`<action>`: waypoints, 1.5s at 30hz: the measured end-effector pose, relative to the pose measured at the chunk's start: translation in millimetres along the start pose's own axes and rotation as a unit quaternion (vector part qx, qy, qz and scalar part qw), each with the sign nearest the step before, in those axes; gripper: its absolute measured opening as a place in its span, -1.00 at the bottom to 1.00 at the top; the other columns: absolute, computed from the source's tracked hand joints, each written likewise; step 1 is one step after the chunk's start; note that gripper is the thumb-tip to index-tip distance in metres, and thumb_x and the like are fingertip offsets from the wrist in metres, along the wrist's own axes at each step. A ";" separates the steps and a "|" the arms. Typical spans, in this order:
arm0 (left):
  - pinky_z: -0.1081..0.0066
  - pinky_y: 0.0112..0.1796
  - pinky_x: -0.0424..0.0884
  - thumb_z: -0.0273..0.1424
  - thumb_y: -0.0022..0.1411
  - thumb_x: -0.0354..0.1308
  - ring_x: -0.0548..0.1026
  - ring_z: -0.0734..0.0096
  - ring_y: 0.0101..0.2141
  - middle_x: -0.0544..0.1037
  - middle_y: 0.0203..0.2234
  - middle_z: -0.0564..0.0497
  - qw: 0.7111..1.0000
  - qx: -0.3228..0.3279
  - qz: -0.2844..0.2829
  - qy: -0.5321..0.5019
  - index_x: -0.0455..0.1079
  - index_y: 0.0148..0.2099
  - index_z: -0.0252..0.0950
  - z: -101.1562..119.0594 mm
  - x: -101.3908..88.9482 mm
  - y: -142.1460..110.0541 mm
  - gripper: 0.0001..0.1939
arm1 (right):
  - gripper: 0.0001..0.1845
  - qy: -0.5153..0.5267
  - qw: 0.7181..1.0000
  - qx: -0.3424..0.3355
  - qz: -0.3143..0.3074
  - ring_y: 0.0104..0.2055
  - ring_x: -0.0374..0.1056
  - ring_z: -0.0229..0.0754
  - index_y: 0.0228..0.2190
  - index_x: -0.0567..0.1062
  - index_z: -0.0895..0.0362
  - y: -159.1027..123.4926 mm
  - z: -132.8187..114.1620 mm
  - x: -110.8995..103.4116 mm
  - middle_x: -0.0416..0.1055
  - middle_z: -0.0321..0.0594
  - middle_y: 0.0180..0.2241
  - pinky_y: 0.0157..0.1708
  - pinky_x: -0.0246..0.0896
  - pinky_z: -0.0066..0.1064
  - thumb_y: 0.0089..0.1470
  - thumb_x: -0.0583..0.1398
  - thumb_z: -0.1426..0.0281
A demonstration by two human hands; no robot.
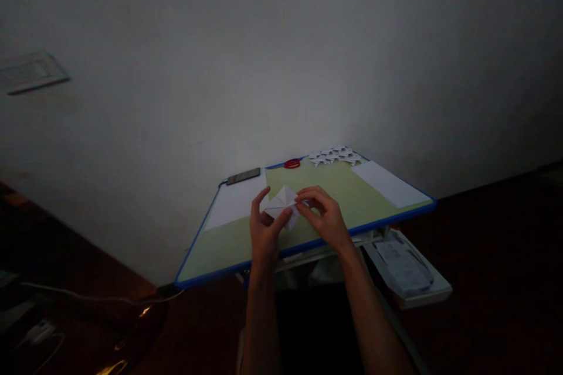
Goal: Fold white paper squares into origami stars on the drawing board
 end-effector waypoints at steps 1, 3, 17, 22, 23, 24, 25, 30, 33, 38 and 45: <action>0.25 -0.14 0.52 -0.32 0.01 0.48 0.63 0.19 -0.21 0.65 -0.21 -0.10 1.000 0.002 -0.015 0.010 0.17 0.29 -0.23 1.0 2.6 -0.4 -0.14 | -0.95 -0.002 1.000 -0.001 -0.001 -0.06 0.39 -0.11 -0.28 0.59 0.01 0.2 0.0 0.4 0.43 -0.18 -0.15 -0.16 0.33 -0.32 0.17 0.31 0.39; 0.22 -0.08 0.50 -0.33 0.03 0.47 0.62 0.17 -0.16 0.63 -0.15 -0.11 0.999 0.008 -0.036 0.033 0.19 0.28 -0.23 3.2 6.4 -1.2 -0.18 | -0.94 -0.014 1.000 -0.005 -0.006 -0.06 0.39 -0.10 -0.29 0.59 0.01 0.2 -0.3 1.5 0.42 -0.18 -0.15 -0.16 0.32 -0.31 0.16 0.31 0.40; 0.15 -0.01 0.47 -0.34 0.11 0.41 0.59 0.17 -0.12 0.58 -0.10 -0.10 0.994 0.038 -0.047 0.087 0.12 0.31 -0.23 3.9 6.1 -1.8 -0.20 | -0.84 -0.085 0.995 -0.003 -0.060 -0.04 0.34 -0.09 -0.30 0.59 0.03 -1.1 2.2 10.9 0.32 -0.19 -0.19 -0.03 0.25 -0.25 0.17 0.21 0.51; 0.15 0.01 0.46 -0.37 0.11 0.40 0.57 0.18 -0.10 0.53 -0.01 -0.12 0.992 0.055 -0.035 0.107 0.16 0.29 -0.23 7.4 5.1 -1.5 -0.24 | -0.84 -0.103 0.993 -0.014 -0.060 -0.08 0.35 -0.10 -0.31 0.57 0.04 -0.1 -0.4 12.6 0.34 -0.20 -0.21 -0.05 0.24 -0.26 0.17 0.20 0.52; 0.15 0.02 0.45 -0.38 0.10 0.39 0.57 0.18 -0.09 0.52 0.01 -0.12 0.992 0.058 -0.033 0.110 0.17 0.28 -0.23 7.8 4.9 -1.4 -0.25 | -0.84 -0.104 0.993 -0.016 -0.059 -0.09 0.35 -0.11 -0.32 0.57 0.04 0.0 -0.8 12.4 0.34 -0.21 -0.22 -0.06 0.24 -0.27 0.17 0.21 0.52; 0.16 0.03 0.44 -0.38 0.10 0.39 0.56 0.18 -0.08 0.51 0.02 -0.12 0.991 0.061 -0.031 0.114 0.19 0.27 -0.23 8.0 4.6 -1.4 -0.27 | -0.86 -0.105 0.993 -0.017 -0.056 -0.10 0.35 -0.10 -0.32 0.57 0.04 0.0 -1.0 11.9 0.34 -0.21 -0.23 -0.07 0.24 -0.27 0.16 0.22 0.51; 0.16 0.03 0.44 -0.38 0.11 0.39 0.56 0.18 -0.07 0.50 0.03 -0.12 0.991 0.062 -0.030 0.116 0.20 0.27 -0.23 7.9 4.5 -1.3 -0.28 | -0.87 -0.103 0.993 -0.018 -0.054 -0.11 0.35 -0.10 -0.32 0.57 0.05 0.0 -1.1 11.3 0.35 -0.21 -0.23 -0.08 0.25 -0.27 0.16 0.23 0.50; 0.18 -0.01 0.46 -0.35 0.11 0.39 0.57 0.21 -0.13 0.54 -0.05 -0.10 0.993 0.046 -0.028 0.102 0.19 0.27 -0.24 3.3 2.6 -0.9 -0.28 | -0.90 -0.078 0.995 -0.007 -0.057 -0.14 0.36 -0.10 -0.30 0.58 0.05 -0.5 0.9 10.1 0.38 -0.20 -0.25 -0.13 0.25 -0.27 0.18 0.24 0.46; 0.22 -0.09 0.47 -0.35 0.11 0.38 0.56 0.22 -0.18 0.56 -0.13 -0.07 0.992 0.042 -0.029 0.112 0.28 0.19 -0.26 3.2 2.1 -1.1 -0.38 | -0.90 -0.074 0.995 -0.011 -0.060 -0.14 0.37 -0.10 -0.30 0.59 0.05 -0.3 -0.8 10.1 0.39 -0.20 -0.25 -0.15 0.25 -0.29 0.18 0.25 0.45; 0.31 -0.17 0.46 -0.35 0.12 0.37 0.55 0.25 -0.22 0.57 -0.21 -0.04 0.991 0.043 -0.042 0.120 0.35 0.09 -0.26 6.9 3.8 -2.2 -0.50 | -0.92 -0.061 0.996 -0.005 -0.067 -0.16 0.38 -0.10 -0.31 0.59 0.05 -0.1 -3.7 10.6 0.41 -0.20 -0.26 -0.16 0.26 -0.29 0.17 0.26 0.44; 0.32 -0.17 0.47 -0.35 0.12 0.34 0.56 0.22 -0.20 0.59 -0.20 -0.04 0.990 0.044 -0.036 0.131 0.39 0.04 -0.27 6.6 2.3 -1.5 -0.56 | -0.94 -0.061 0.996 0.004 -0.066 -0.17 0.39 -0.09 -0.30 0.59 0.04 -0.2 -4.8 10.7 0.44 -0.19 -0.27 -0.16 0.30 -0.27 0.17 0.29 0.36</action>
Point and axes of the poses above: each hand's wrist, its own y-axis towards the middle knuckle, its own x-axis out of the palm, z = x × y, the point moved 8 cm from there along y, towards the middle knuckle
